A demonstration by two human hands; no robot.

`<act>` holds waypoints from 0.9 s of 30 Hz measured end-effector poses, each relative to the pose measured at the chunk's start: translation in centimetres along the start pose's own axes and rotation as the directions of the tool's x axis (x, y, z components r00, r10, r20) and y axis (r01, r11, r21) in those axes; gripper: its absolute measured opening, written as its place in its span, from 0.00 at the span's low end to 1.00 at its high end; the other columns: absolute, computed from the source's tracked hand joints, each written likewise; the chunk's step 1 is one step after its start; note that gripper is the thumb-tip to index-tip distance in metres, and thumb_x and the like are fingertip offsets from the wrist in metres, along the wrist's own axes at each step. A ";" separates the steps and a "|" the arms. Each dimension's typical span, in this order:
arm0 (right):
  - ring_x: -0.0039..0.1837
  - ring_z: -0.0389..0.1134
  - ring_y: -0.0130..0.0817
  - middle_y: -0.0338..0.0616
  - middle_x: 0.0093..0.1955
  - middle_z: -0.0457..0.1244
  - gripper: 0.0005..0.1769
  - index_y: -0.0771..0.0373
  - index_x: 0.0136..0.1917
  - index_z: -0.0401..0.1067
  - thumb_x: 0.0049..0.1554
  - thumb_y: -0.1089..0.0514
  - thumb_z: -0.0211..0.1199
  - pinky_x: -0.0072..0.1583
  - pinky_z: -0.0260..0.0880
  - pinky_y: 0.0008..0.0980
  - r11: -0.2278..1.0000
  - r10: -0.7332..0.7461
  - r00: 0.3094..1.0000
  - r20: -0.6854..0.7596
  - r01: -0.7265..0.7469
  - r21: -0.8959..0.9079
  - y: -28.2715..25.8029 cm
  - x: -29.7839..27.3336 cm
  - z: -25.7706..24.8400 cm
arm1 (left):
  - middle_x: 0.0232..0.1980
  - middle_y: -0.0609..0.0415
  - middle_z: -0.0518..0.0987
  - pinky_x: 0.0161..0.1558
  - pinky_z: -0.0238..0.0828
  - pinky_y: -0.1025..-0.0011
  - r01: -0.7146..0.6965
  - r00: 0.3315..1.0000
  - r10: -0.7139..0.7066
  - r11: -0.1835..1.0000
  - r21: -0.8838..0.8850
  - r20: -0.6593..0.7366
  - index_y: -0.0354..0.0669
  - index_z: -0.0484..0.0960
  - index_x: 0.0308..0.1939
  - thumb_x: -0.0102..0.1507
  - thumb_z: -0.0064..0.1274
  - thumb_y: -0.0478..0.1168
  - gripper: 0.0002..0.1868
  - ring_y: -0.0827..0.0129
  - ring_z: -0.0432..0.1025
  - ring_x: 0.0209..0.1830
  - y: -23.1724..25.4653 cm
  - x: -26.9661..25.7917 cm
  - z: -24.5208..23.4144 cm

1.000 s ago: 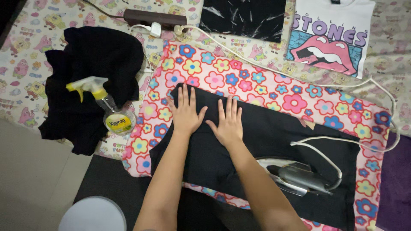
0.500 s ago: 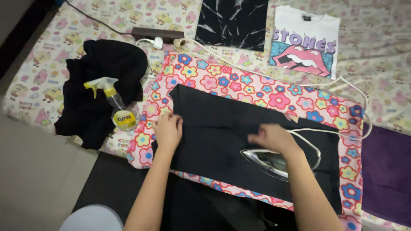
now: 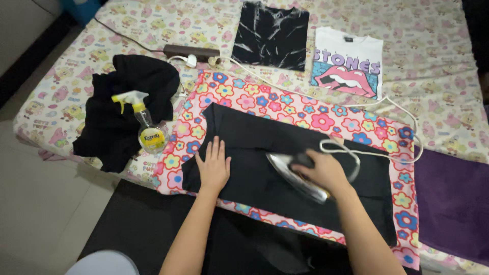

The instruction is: The person irons a black t-shirt on a low table, smoothing the fabric with hands and using an iron. The person folds the shirt in half, irons the folded edges, and then folds it again to reveal a graphic print on the front.

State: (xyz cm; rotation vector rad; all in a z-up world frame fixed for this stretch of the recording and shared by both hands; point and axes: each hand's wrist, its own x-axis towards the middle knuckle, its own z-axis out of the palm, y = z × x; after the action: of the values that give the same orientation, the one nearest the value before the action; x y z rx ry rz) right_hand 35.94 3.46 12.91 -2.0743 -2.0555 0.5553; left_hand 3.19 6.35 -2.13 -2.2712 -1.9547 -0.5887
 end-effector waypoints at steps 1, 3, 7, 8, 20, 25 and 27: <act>0.49 0.73 0.55 0.56 0.43 0.71 0.32 0.58 0.50 0.76 0.47 0.29 0.69 0.51 0.72 0.50 0.999 -0.031 0.999 -0.029 0.031 -0.024 -1.2 1.1 0.3 | 0.78 0.49 0.63 0.68 0.44 0.29 0.016 0.998 -0.017 1.000 0.018 0.063 0.42 0.68 0.72 0.66 0.45 0.54 0.33 0.54 0.56 0.76 0.0 -0.1 0.2; 0.48 0.73 0.56 0.56 0.43 0.71 0.30 0.57 0.50 0.74 0.49 0.30 0.68 0.50 0.72 0.52 0.992 -0.105 0.991 -0.079 0.099 -0.077 -3.7 3.9 1.5 | 0.77 0.53 0.63 0.68 0.40 0.25 0.046 0.982 -0.056 0.997 0.061 0.181 0.42 0.67 0.72 0.68 0.42 0.57 0.34 0.52 0.52 0.79 -0.2 0.2 0.5; 0.48 0.73 0.55 0.54 0.43 0.70 0.30 0.55 0.53 0.72 0.52 0.30 0.66 0.48 0.73 0.52 0.964 -0.169 0.986 -0.012 0.162 -0.212 -7.7 10.7 6.0 | 0.77 0.52 0.63 0.68 0.37 0.24 0.070 0.986 -0.072 0.997 0.019 0.152 0.41 0.67 0.72 0.67 0.41 0.58 0.35 0.53 0.52 0.79 -0.1 -0.3 0.0; 0.48 0.73 0.55 0.54 0.42 0.71 0.30 0.55 0.53 0.72 0.52 0.30 0.66 0.48 0.73 0.52 0.955 -0.193 0.981 0.023 0.193 -0.226 -8.4 12.0 7.3 | 0.77 0.52 0.64 0.69 0.36 0.24 0.076 0.985 -0.078 0.997 0.019 0.155 0.41 0.67 0.72 0.67 0.41 0.58 0.34 0.53 0.52 0.79 -0.1 -0.4 -0.2; 0.46 0.73 0.53 0.52 0.43 0.71 0.31 0.55 0.51 0.76 0.50 0.28 0.69 0.46 0.72 0.52 0.939 -0.255 0.967 0.016 0.252 -0.235 -10.2 20.5 10.2 | 0.75 0.46 0.67 0.71 0.35 0.25 0.086 0.991 -0.079 0.994 -0.061 0.108 0.34 0.70 0.70 0.68 0.44 0.57 0.35 0.48 0.52 0.80 -0.2 -0.4 -0.9; 0.43 0.73 0.51 0.49 0.38 0.70 0.29 0.52 0.44 0.76 0.44 0.28 0.70 0.46 0.72 0.51 0.854 -0.459 0.868 0.191 0.490 -0.174 -10.1 20.4 8.8 | 0.76 0.45 0.67 0.71 0.35 0.26 0.090 0.993 -0.081 0.991 -0.103 0.092 0.34 0.70 0.70 0.67 0.45 0.57 0.36 0.49 0.52 0.80 -0.2 -0.5 -0.8; 0.42 0.73 0.51 0.49 0.35 0.69 0.30 0.54 0.43 0.75 0.46 0.27 0.70 0.46 0.71 0.51 0.801 -0.527 0.821 0.220 0.566 -0.195 -10.4 19.5 9.1 | 0.76 0.44 0.66 0.73 0.35 0.27 0.096 0.992 -0.086 0.989 -0.109 0.096 0.33 0.70 0.70 0.68 0.45 0.57 0.36 0.49 0.51 0.81 -0.3 -0.6 -0.8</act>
State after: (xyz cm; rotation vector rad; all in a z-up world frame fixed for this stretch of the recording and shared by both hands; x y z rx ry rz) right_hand 22.55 21.91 5.64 -1.4357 -2.7871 0.3733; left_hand 2.62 5.65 -1.64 -2.3240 -2.1296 -0.6312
